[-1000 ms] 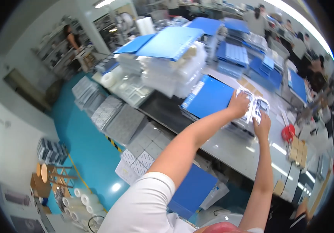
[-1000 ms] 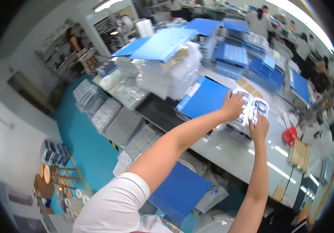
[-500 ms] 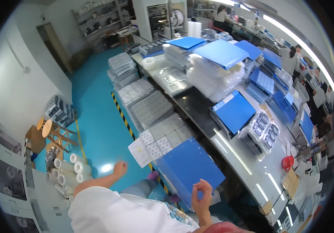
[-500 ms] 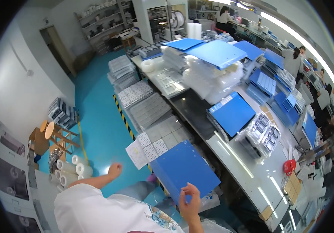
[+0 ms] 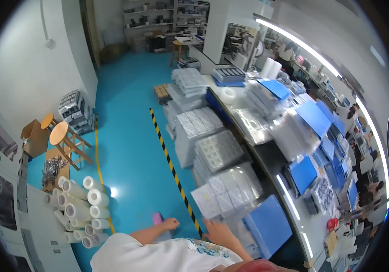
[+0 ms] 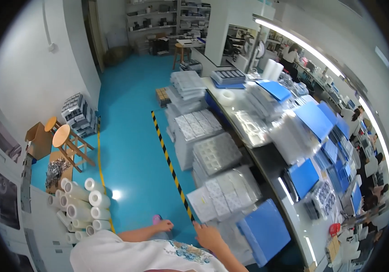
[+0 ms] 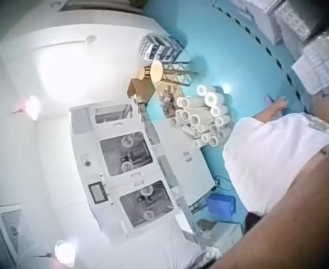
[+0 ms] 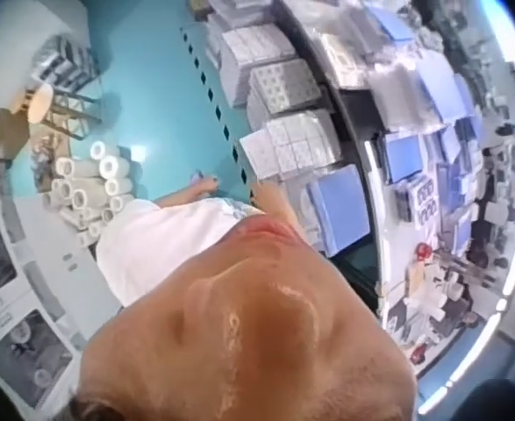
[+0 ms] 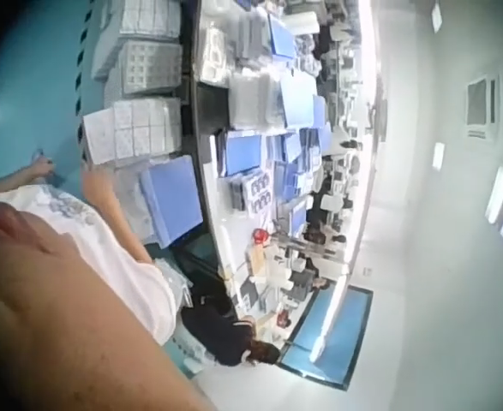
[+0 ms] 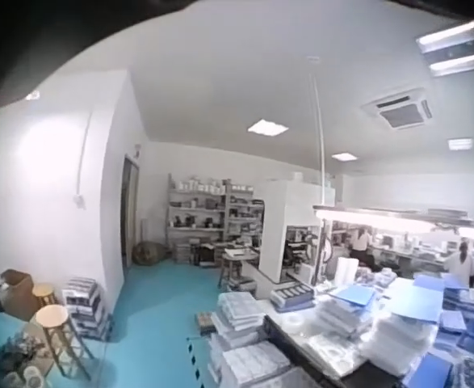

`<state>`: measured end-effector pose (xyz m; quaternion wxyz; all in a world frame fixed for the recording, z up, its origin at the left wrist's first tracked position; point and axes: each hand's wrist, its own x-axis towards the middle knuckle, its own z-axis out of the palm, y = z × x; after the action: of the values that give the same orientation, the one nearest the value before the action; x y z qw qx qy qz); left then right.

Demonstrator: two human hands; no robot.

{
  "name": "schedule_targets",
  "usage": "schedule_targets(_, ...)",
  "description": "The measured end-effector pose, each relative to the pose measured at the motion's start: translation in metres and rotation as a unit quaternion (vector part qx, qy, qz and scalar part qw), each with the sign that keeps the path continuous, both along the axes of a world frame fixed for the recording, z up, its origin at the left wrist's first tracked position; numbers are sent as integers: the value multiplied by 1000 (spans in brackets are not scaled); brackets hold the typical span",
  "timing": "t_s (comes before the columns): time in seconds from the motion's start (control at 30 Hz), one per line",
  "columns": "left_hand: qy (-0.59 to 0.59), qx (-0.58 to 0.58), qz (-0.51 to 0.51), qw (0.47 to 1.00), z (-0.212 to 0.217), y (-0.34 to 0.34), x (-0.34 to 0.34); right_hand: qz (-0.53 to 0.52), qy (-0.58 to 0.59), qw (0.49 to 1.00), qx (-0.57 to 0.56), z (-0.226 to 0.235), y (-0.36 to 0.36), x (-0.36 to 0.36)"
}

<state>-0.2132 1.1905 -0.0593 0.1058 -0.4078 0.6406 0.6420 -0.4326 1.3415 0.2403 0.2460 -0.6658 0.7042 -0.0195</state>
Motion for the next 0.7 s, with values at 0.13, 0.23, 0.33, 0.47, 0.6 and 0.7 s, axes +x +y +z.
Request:
schedule_targets(0.13, 94, -24, -191, 977, -14, -19, 58, 112, -1, 985, 133, -25, -91, 74)
schedule_targets(0.23, -126, 169, -339, 917, 7, -71, 92, 186, -80, 975, -91, -31, -155, 124)
schedule_targets(0.33, 55, 199, -87, 975, 23, -72, 154, 222, -106, 968, 52, -7, -220, 154)
schedule_targets(0.47, 16, 210, 6, 978, 54, -116, 183, 322, -15, 941, 107, -13, -277, 157)
schedule_targets(0.6, 7, 246, 88, 965, 72, -148, 201, 311, 44, 942, 119, -38, -324, 163)
schedule_targets(0.7, 72, 355, 143, 921, -24, -168, 220, 326, -8, 942, 77, -57, -369, 178)
